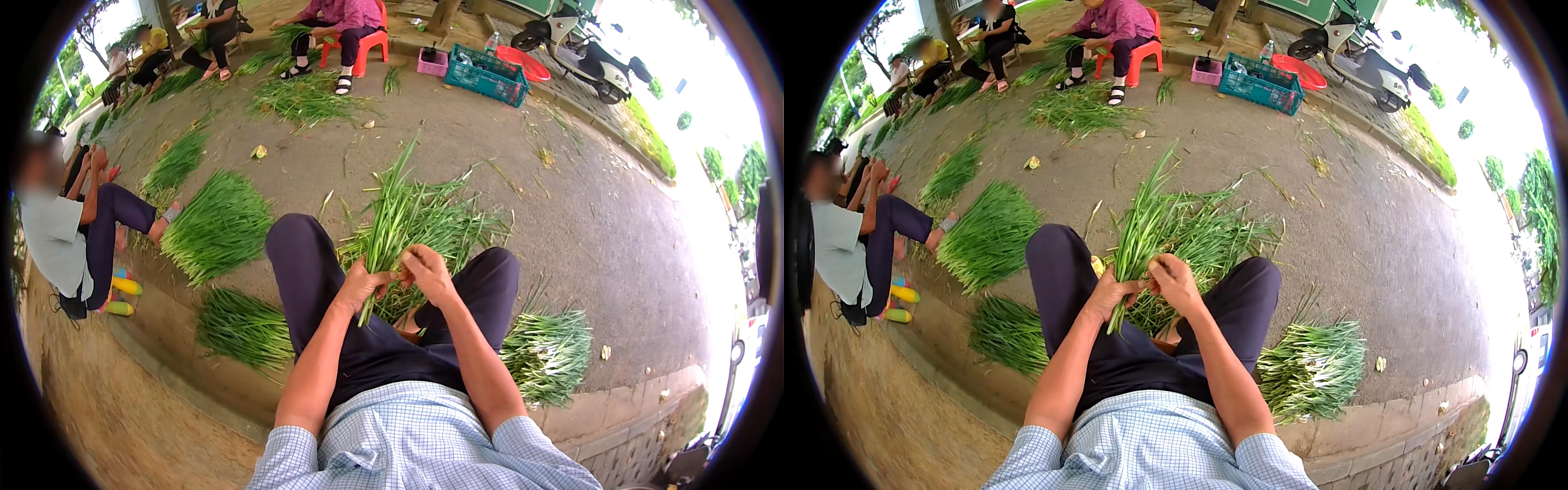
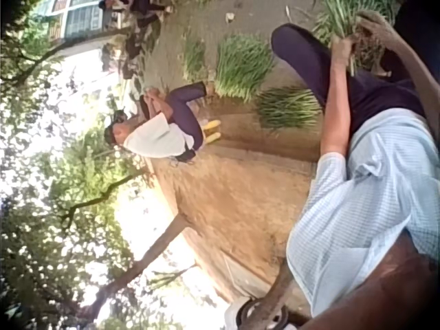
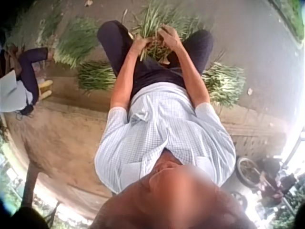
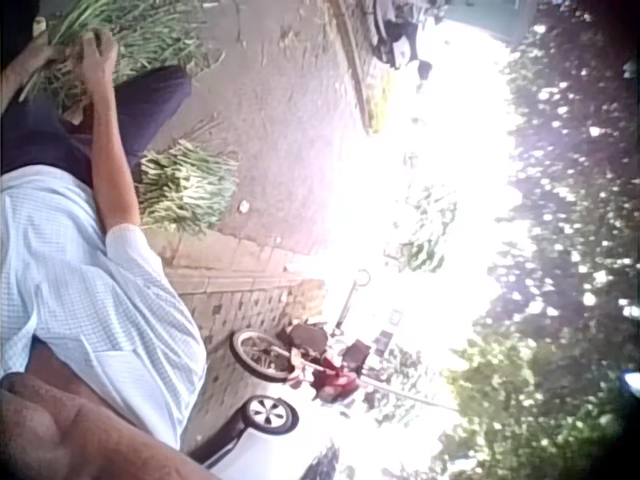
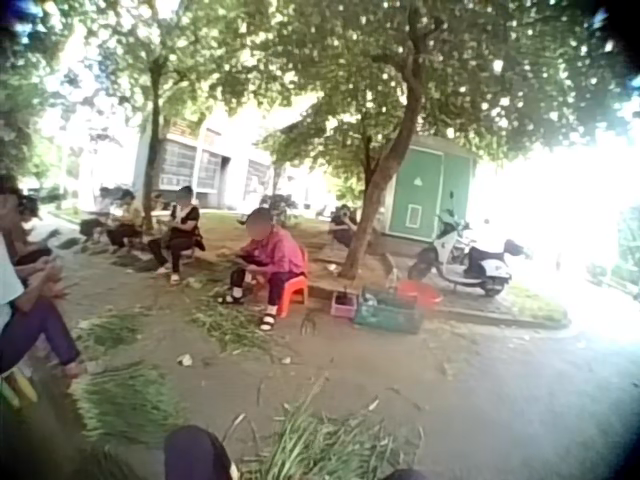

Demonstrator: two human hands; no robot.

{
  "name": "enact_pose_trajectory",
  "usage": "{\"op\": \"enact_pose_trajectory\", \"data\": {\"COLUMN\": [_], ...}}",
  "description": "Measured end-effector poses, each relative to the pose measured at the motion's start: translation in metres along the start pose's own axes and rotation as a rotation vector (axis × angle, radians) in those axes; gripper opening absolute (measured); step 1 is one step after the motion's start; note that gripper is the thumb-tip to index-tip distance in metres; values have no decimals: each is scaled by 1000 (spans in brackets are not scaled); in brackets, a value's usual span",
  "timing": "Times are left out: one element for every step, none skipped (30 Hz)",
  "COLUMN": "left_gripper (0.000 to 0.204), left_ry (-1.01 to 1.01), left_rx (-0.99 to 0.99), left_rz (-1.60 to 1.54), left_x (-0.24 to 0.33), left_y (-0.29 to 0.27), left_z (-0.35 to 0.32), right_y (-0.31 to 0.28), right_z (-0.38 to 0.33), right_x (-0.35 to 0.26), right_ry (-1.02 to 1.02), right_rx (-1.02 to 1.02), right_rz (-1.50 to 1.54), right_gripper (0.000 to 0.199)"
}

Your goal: The person cleans a bundle of green stalks by hand, pulling off dry outer layers and sorting through the bunch while sitting with others.

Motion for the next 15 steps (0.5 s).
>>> {"op": "enact_pose_trajectory", "data": {"left_gripper": [24,24,24,24,24,24,24,24,24,24,24,24,26,27,28], "left_ry": [0,-1,-8,-14,-21,-34,-47,-59,-64,-42,-19,-1,17,-3,-16], "left_rx": [0,-1,-4,-6,-12,-9,-6,-3,-1,-11,-15,-20,-35,-40,-41], "left_rz": [-6,-12,0,11,24,4,-16,-33,-35,-26,-20,-10,11,0,-10], "left_x": [-2,-4,-6,-7,-7,-8,-9,-8,-7,-5,-5,-6,-9,-9,-7], "left_y": [-2,-3,-5,-7,-7,-7,-7,-6,-4,-3,-3,-5,-7,-6,-4], "left_z": [1,3,4,6,7,6,5,4,4,5,5,5,8,7,5], "right_y": [-2,-6,-10,-15,-21,-27,-34,-36,-35,-35,-31,-24,-15,-9,-1], "right_z": [-3,-6,-10,-11,-12,-13,-15,-16,-17,-17,-11,-7,-2,1,5], "right_x": [-1,-4,-11,-10,-10,-10,-2,6,12,16,11,3,-5,-14,-25], "right_ry": [31,63,64,91,114,138,210,136,63,-11,37,-29,-95,-158,-272], "right_rx": [25,51,63,61,64,67,17,24,30,37,64,74,85,108,79], "right_rz": [172,344,432,384,336,288,-60,-221,-382,-542,-460,-443,-427,-413,-561], "right_gripper": [19,18,15,14,14,14,15,15,16,18,22,22,22,23,25]}}
Point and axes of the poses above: each hand's wrist, its own z-axis towards the middle knuckle, its own y-axis out of the palm, x = y × z, the point moved 3 cm from there along z, towards the middle knuckle, and after that the axes turned 8 degrees about -y, right-handed, at the moved point
